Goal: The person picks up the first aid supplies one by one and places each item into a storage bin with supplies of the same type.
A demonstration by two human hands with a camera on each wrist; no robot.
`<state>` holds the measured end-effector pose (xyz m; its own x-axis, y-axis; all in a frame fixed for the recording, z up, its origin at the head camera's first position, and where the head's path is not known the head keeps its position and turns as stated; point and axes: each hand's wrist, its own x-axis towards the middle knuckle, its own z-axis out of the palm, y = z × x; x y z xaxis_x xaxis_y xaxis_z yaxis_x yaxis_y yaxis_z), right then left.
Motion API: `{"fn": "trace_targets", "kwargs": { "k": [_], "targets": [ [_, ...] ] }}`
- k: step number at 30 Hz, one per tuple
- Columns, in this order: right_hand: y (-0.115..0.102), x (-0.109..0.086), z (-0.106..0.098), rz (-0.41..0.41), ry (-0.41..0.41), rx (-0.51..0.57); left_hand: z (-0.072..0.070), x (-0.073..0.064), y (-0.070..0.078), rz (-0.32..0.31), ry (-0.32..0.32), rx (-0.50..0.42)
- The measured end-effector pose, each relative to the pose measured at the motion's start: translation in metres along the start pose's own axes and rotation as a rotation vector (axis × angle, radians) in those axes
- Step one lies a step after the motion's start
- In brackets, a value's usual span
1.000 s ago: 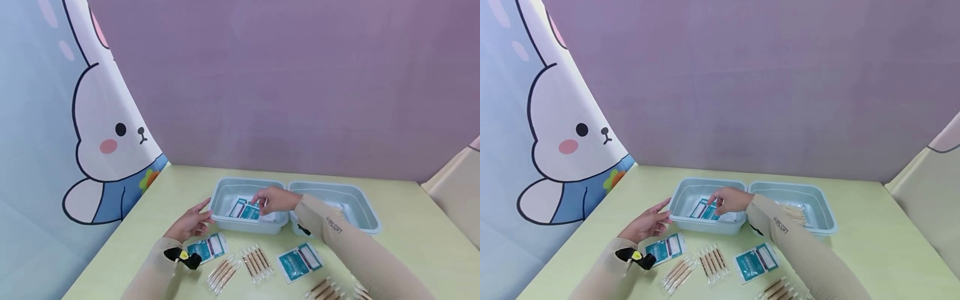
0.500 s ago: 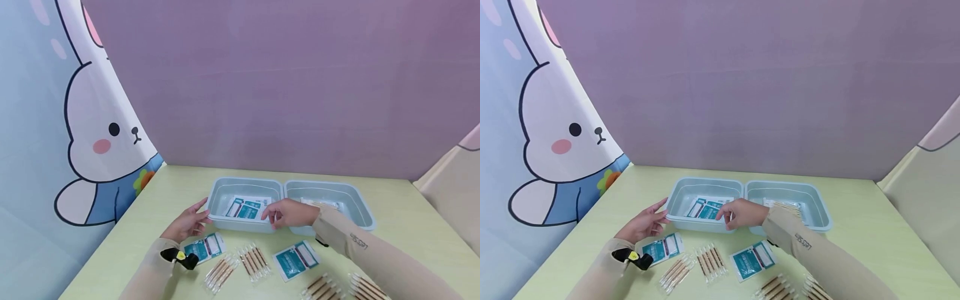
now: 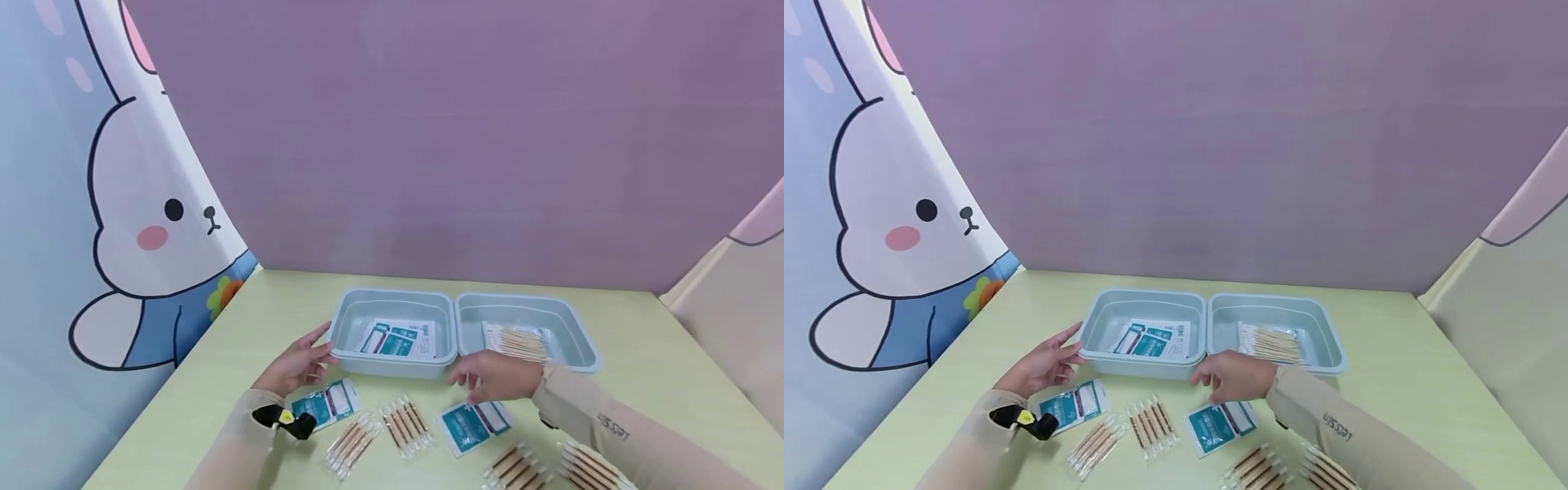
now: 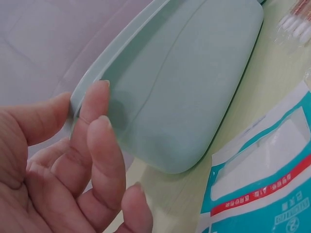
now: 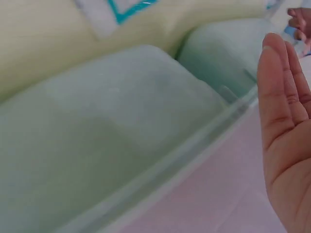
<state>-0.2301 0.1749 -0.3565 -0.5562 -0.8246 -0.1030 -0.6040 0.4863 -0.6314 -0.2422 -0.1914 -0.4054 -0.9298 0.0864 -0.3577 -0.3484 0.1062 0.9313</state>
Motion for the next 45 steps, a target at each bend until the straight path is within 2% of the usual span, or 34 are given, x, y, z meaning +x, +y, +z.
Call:
{"fn": "trace_targets", "kwargs": {
  "k": [4,8,12,18,23,36,41,45],
  "targets": [
    [0.008,0.0,0.012,0.021,-0.01,-0.026,-0.003,-0.001,0.0,-0.014,0.015,0.005],
    [0.018,-0.004,0.021,0.037,-0.009,-0.073,-0.003,-0.003,0.001,-0.012,-0.004,0.0],
    [0.026,-0.007,0.028,0.004,0.023,-0.145,-0.003,-0.003,0.002,0.007,-0.02,-0.004],
    [0.036,-0.008,0.039,-0.033,0.05,-0.237,-0.004,-0.003,0.004,0.002,-0.005,-0.001],
    [0.041,-0.008,0.045,-0.046,0.067,-0.271,-0.004,-0.003,0.006,0.002,-0.009,-0.005],
    [0.041,-0.007,0.045,0.053,0.054,-0.228,-0.002,-0.003,0.01,-0.007,0.009,0.009],
    [0.041,-0.008,0.043,0.054,0.09,-0.243,-0.002,-0.002,0.008,-0.007,0.02,0.005],
    [0.042,-0.009,0.043,0.066,0.116,-0.191,0.0,-0.003,0.003,-0.013,0.024,0.001]
  ]
}}
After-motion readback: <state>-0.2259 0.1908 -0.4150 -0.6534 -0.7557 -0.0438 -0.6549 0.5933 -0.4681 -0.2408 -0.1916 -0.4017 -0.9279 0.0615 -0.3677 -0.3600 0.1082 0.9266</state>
